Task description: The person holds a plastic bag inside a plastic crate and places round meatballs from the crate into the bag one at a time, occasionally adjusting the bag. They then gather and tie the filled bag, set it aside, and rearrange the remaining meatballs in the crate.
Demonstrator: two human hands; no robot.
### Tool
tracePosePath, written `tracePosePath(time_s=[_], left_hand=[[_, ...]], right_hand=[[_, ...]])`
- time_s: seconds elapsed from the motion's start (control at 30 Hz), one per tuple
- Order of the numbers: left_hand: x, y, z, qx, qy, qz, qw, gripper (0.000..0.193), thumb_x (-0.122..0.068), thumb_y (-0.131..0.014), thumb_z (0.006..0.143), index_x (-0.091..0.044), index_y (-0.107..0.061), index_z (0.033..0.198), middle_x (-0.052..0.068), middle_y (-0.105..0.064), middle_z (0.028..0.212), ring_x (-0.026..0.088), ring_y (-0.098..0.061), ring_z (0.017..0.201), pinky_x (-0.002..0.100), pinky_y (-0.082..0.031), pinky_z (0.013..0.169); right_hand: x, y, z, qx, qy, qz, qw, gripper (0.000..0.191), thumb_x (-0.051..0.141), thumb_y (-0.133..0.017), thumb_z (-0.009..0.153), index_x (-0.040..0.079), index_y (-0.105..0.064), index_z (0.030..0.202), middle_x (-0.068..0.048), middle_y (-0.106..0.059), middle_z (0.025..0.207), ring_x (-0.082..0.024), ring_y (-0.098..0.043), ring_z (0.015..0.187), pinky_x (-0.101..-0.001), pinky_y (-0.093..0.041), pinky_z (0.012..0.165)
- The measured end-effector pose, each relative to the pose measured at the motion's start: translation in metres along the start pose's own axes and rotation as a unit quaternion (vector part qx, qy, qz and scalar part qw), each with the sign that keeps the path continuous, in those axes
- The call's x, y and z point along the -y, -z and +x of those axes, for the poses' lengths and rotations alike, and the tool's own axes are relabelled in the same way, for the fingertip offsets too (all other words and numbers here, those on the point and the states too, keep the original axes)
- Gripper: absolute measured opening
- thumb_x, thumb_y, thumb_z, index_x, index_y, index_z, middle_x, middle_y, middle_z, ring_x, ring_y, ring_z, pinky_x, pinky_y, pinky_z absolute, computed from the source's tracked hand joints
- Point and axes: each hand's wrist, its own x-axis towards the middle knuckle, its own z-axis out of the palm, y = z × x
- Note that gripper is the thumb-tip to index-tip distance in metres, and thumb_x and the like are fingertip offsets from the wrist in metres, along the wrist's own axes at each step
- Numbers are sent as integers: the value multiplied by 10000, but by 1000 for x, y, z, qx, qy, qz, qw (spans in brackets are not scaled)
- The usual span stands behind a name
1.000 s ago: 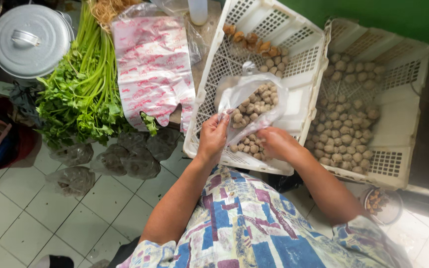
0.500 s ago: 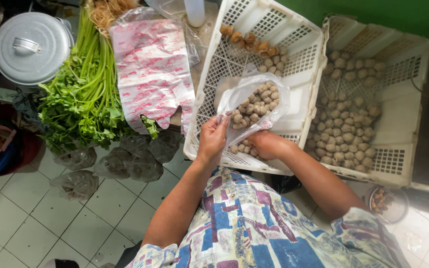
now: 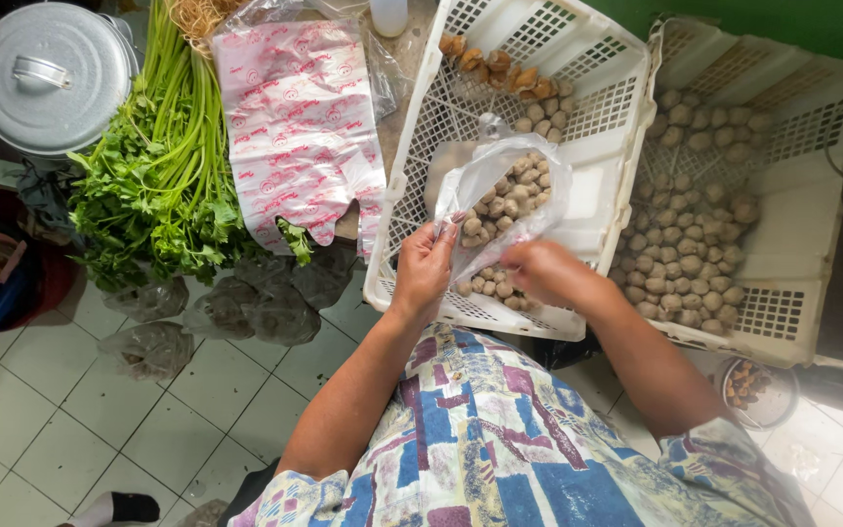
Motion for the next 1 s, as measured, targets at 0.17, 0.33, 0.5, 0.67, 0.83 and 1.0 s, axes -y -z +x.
tracePosePath(time_s=[0.17, 0.33, 0.5, 0.67, 0.83, 1.0], left_hand=[[2, 1, 1, 4, -12, -9, 1000, 216, -144, -570, 1085, -13, -721, 1167, -98, -585, 809, -18, -423, 682, 202, -336, 592], [4, 3, 3, 5, 4, -23, 1000, 210, -153, -575, 1085, -9, -714, 1146, -104, -507, 730, -15, -338, 584, 204, -256, 508], [2, 8, 0, 4, 19, -38, 999, 224, -156, -568, 1070, -18, -714, 1169, -114, -491, 713, -19, -326, 562, 195, -238, 489], [-4, 18, -1, 2, 12, -42, 999, 232, -146, -571, 1081, 2, -719, 1180, -104, -513, 727, -12, -356, 587, 199, -263, 509], [-8, 34, -1, 14, 35, -88, 995, 183, -159, -552, 1074, -36, -686, 1095, -88, -538, 734, 1, -418, 601, 210, -323, 535], [-16, 41, -5, 28, 32, -72, 996, 172, -160, -569, 1079, -45, -672, 1001, -92, -479, 694, 5, -367, 575, 221, -277, 506]], right_hand=[[6, -41, 29, -26, 13, -45, 999, 404, -9, -619, 788, 30, -684, 1185, -214, -713, 1104, -372, -681, 1049, -444, -542, 901], [20, -38, 44, 41, -13, -110, 993, 377, 35, -645, 775, 27, -703, 1148, -214, -700, 1149, -359, -656, 1126, -441, -514, 979], [29, -33, 46, 182, -144, -108, 967, 299, 279, -722, 878, 83, -717, 1104, -162, -718, 1096, -349, -667, 1080, -446, -525, 947], [41, -38, 38, 152, -173, -112, 967, 276, 280, -714, 873, 86, -729, 1069, -150, -738, 1044, -337, -706, 1020, -433, -564, 898], [68, -13, 11, 144, -98, -24, 984, 231, 259, -743, 852, 100, -747, 1020, -101, -753, 972, -288, -712, 944, -402, -564, 854], [114, 20, 5, -52, -126, 200, 970, 365, 192, -743, 815, 110, -674, 1164, -65, -719, 920, -191, -661, 871, -318, -556, 776]])
